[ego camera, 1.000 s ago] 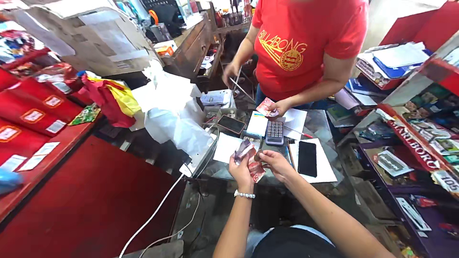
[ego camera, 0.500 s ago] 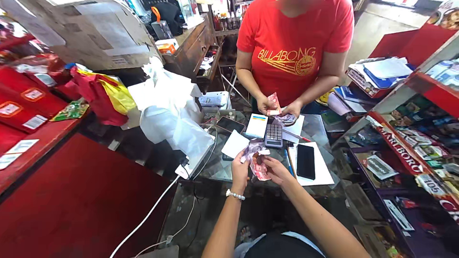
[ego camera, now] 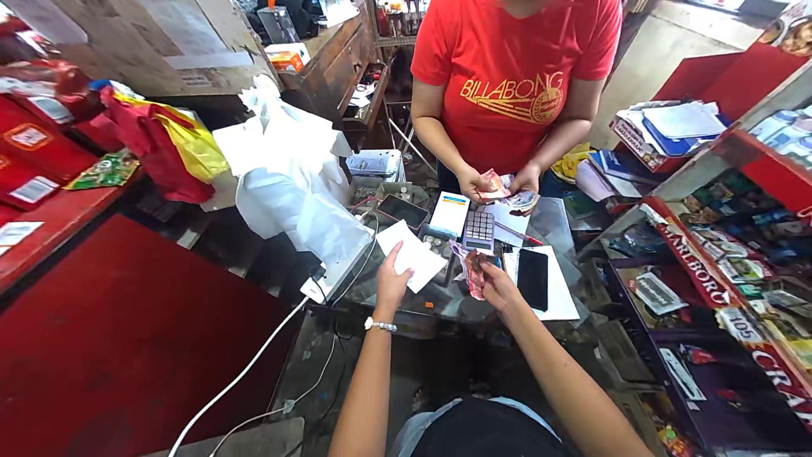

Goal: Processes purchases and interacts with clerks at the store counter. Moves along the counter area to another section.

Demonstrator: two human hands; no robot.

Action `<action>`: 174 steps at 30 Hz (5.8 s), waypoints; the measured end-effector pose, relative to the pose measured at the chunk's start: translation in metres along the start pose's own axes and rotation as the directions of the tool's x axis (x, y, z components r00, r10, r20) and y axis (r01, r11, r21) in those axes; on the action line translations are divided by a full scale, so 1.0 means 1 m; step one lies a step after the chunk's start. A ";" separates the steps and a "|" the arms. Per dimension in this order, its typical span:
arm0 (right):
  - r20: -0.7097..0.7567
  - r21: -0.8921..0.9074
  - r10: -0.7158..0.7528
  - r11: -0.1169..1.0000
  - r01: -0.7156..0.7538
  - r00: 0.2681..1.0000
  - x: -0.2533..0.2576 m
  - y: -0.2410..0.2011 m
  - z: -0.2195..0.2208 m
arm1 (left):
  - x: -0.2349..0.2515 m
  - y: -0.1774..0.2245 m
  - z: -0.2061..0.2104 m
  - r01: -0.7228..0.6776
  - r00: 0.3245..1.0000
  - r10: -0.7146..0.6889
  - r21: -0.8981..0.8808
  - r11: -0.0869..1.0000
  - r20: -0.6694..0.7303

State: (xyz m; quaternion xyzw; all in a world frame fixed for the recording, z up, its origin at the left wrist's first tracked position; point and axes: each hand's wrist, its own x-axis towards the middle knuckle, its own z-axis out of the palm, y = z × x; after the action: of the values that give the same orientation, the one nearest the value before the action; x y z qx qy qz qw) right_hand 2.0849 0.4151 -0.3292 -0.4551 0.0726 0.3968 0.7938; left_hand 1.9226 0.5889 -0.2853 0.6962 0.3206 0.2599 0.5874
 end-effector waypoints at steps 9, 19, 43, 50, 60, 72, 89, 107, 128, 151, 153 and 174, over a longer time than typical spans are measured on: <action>-0.117 0.031 -0.015 0.999 0.019 0.993 0.011 -0.017 -0.011 | -0.014 0.009 -0.032 0.098 0.986 -0.077 -0.139 0.985 0.146; -0.124 -0.070 -0.038 0.997 0.029 0.992 0.019 -0.019 -0.011 | -0.033 -0.001 -0.031 0.064 0.998 -0.061 -0.124 0.990 0.031; -0.116 -0.121 0.054 0.990 -0.068 0.992 0.019 -0.027 -0.004 | -0.058 -0.032 -0.010 0.079 0.991 -0.109 -0.332 0.940 -0.073; -0.122 -0.106 0.063 0.991 -0.076 0.991 0.023 -0.025 -0.007 | -0.060 -0.028 -0.012 0.090 0.992 -0.115 -0.383 0.919 -0.042; -0.162 -0.571 -0.063 0.820 -0.041 0.985 0.059 0.007 -0.043 | -0.067 -0.034 -0.006 0.135 0.988 -0.155 -0.374 0.917 -0.023; -0.038 -0.995 -0.135 0.092 -0.026 0.990 0.051 0.002 -0.028 | -0.072 -0.041 -0.008 0.139 0.986 -0.162 -0.378 0.915 -0.030; -0.035 -0.997 -0.215 0.074 -0.019 0.976 0.056 0.009 -0.036 | -0.071 -0.038 -0.009 0.158 0.985 -0.170 -0.372 0.915 0.001; 0.054 -0.957 -0.133 -0.289 0.013 0.990 0.041 0.013 -0.032 | -0.081 -0.047 -0.014 0.187 0.979 -0.205 -0.349 0.918 -0.016; 0.285 -0.957 -0.500 -0.099 0.274 0.817 -0.018 0.003 -0.075 | -0.094 -0.047 -0.029 0.171 0.978 -0.200 -0.340 0.925 -0.052; -0.149 -0.973 0.093 -0.190 -0.130 0.984 -0.065 0.022 -0.017 | -0.085 -0.023 -0.016 0.124 0.984 -0.152 -0.244 0.962 -0.098; -0.199 -0.947 0.141 -0.284 -0.153 0.970 -0.051 0.015 -0.017 | -0.079 -0.021 -0.012 0.142 0.979 -0.166 -0.197 0.970 -0.116; -0.080 -0.953 0.355 -0.301 0.033 0.931 -0.097 0.057 -0.007 | -0.070 -0.012 -0.019 0.104 0.972 -0.146 -0.226 0.969 -0.182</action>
State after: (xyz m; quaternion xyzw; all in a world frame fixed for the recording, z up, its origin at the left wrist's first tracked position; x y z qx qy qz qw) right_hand 1.9811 0.3708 -0.3249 -0.8353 -0.3068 0.4534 0.0513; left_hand 1.8608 0.5500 -0.2931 0.5775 0.3906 0.3231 0.6399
